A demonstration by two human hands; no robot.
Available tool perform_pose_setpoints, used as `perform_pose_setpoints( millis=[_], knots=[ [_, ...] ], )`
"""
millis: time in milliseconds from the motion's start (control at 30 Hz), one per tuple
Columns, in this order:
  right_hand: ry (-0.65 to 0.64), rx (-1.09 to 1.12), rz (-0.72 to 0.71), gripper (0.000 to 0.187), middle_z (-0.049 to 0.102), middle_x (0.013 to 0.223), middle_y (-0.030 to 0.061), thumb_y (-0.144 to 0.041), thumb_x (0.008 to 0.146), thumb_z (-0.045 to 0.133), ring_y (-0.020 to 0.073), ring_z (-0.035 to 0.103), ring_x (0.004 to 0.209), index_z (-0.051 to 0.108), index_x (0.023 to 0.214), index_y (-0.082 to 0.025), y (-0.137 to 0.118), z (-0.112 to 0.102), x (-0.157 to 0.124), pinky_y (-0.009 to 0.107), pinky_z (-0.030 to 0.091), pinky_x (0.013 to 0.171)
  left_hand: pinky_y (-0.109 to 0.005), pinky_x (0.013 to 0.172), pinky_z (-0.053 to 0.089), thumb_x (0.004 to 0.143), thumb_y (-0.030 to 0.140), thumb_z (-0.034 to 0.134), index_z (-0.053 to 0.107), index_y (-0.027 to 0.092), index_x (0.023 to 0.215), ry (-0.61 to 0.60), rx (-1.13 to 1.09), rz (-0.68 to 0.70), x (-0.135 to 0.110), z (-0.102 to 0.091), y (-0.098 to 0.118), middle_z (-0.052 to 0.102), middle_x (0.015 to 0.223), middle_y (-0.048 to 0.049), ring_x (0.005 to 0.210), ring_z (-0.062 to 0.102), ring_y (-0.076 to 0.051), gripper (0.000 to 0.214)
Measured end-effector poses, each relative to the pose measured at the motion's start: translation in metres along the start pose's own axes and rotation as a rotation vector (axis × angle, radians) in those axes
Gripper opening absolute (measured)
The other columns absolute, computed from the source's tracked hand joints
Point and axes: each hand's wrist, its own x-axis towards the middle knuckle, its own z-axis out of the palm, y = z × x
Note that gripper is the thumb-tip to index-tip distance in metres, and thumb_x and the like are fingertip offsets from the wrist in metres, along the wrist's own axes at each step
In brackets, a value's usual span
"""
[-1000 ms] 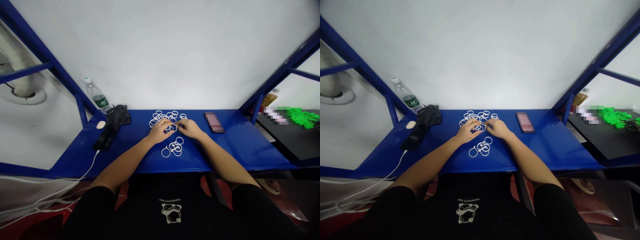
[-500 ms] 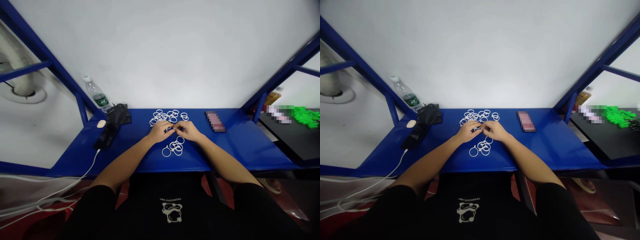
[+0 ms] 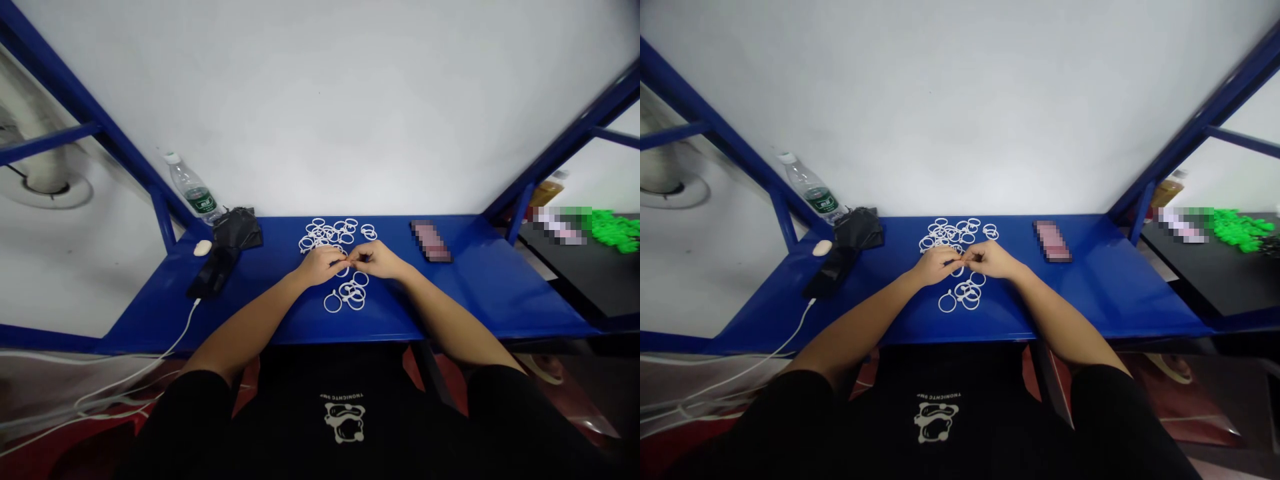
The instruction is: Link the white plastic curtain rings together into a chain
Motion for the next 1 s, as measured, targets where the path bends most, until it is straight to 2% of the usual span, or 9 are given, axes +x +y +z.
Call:
perform_pose_setpoints(
  millis=[67,100,167,267,400,500,700,833,1000],
  knots=[
    [-0.046,0.05,0.068,0.025,0.08,0.082,0.0018,-0.039,0.089,0.076,0.0154,0.069,0.068,0.08,0.102,-0.019,0.013,-0.008,0.0,0.026,0.054,0.065,-0.032,0.082,0.056,0.107,0.039,0.061,0.078,0.021,0.093,-0.045,-0.006,0.013,-0.001,0.002,0.001,0.078,0.089,-0.0038,0.084,0.072,-0.018,0.029],
    [-0.012,0.045,0.094,0.03,0.08,0.083,0.0024,-0.042,0.088,0.077,0.0167,0.07,0.07,0.08,0.107,-0.018,0.022,-0.013,0.0,0.027,0.055,0.066,-0.033,0.085,0.056,0.107,0.037,0.062,0.079,0.021,0.094,-0.072,-0.008,0.021,-0.001,0.003,0.002,0.079,0.091,-0.0036,0.087,0.073,-0.018,0.026],
    [0.167,-0.08,0.148,0.029,0.081,0.087,0.0052,-0.041,0.093,0.07,0.0194,0.071,0.075,0.081,0.107,-0.018,0.043,-0.023,-0.001,0.031,0.057,0.072,-0.034,0.09,0.056,0.105,0.034,0.065,0.08,0.022,0.098,-0.133,-0.004,0.028,-0.002,0.005,0.004,0.08,0.096,-0.0035,0.092,0.074,-0.019,0.021],
    [0.341,-0.402,0.235,0.031,0.081,0.113,0.0115,-0.021,0.095,0.059,0.0252,0.074,0.098,0.081,0.117,-0.018,0.074,-0.035,-0.003,0.039,0.059,0.092,-0.035,0.092,0.056,0.105,0.034,0.065,0.081,0.023,0.104,-0.2,-0.001,0.023,-0.002,0.006,0.009,0.081,0.102,-0.0037,0.098,0.074,-0.02,0.02],
    [0.261,-0.585,0.319,0.049,0.073,0.135,0.0115,-0.006,0.089,0.055,0.0269,0.07,0.118,0.077,0.13,-0.021,0.096,-0.038,-0.004,0.039,0.058,0.102,-0.035,0.092,0.057,0.107,0.032,0.061,0.082,0.024,0.106,-0.239,-0.034,0.047,-0.001,0.006,0.018,0.082,0.101,-0.003,0.095,0.075,-0.019,0.022],
    [0.221,-0.618,0.319,0.042,0.072,0.133,0.0114,-0.007,0.091,0.057,0.0266,0.071,0.115,0.078,0.124,-0.021,0.098,-0.034,-0.002,0.037,0.059,0.1,-0.035,0.091,0.058,0.105,0.032,0.062,0.082,0.025,0.106,-0.224,-0.051,0.054,-0.001,0.006,0.021,0.082,0.101,-0.0025,0.094,0.076,-0.019,0.021],
    [0.2,-0.588,0.212,0.014,0.073,0.123,0.0109,-0.025,0.095,0.067,0.0239,0.07,0.106,0.077,0.104,-0.021,0.095,-0.027,0.001,0.034,0.058,0.092,-0.035,0.092,0.06,0.104,0.033,0.064,0.082,0.024,0.107,-0.151,-0.011,0.012,-0.003,0.006,0.015,0.082,0.1,-0.0034,0.095,0.077,-0.019,0.02],
    [0.214,-0.516,0.2,0.016,0.075,0.104,0.0095,-0.03,0.098,0.063,0.0212,0.067,0.086,0.074,0.104,-0.019,0.089,-0.025,0.002,0.032,0.054,0.08,-0.036,0.092,0.06,0.104,0.033,0.064,0.081,0.024,0.107,-0.158,0.006,0.001,-0.003,0.006,0.009,0.082,0.099,-0.0035,0.096,0.077,-0.02,0.02],
    [0.361,-0.429,0.119,0.019,0.074,0.098,0.0083,-0.033,0.1,0.061,0.0194,0.063,0.075,0.072,0.104,-0.019,0.076,-0.024,0.002,0.032,0.05,0.073,-0.035,0.09,0.06,0.103,0.032,0.066,0.08,0.022,0.113,-0.112,0.001,-0.047,-0.003,0.006,0.008,0.081,0.095,-0.0037,0.091,0.076,-0.019,0.02]
  ],
)
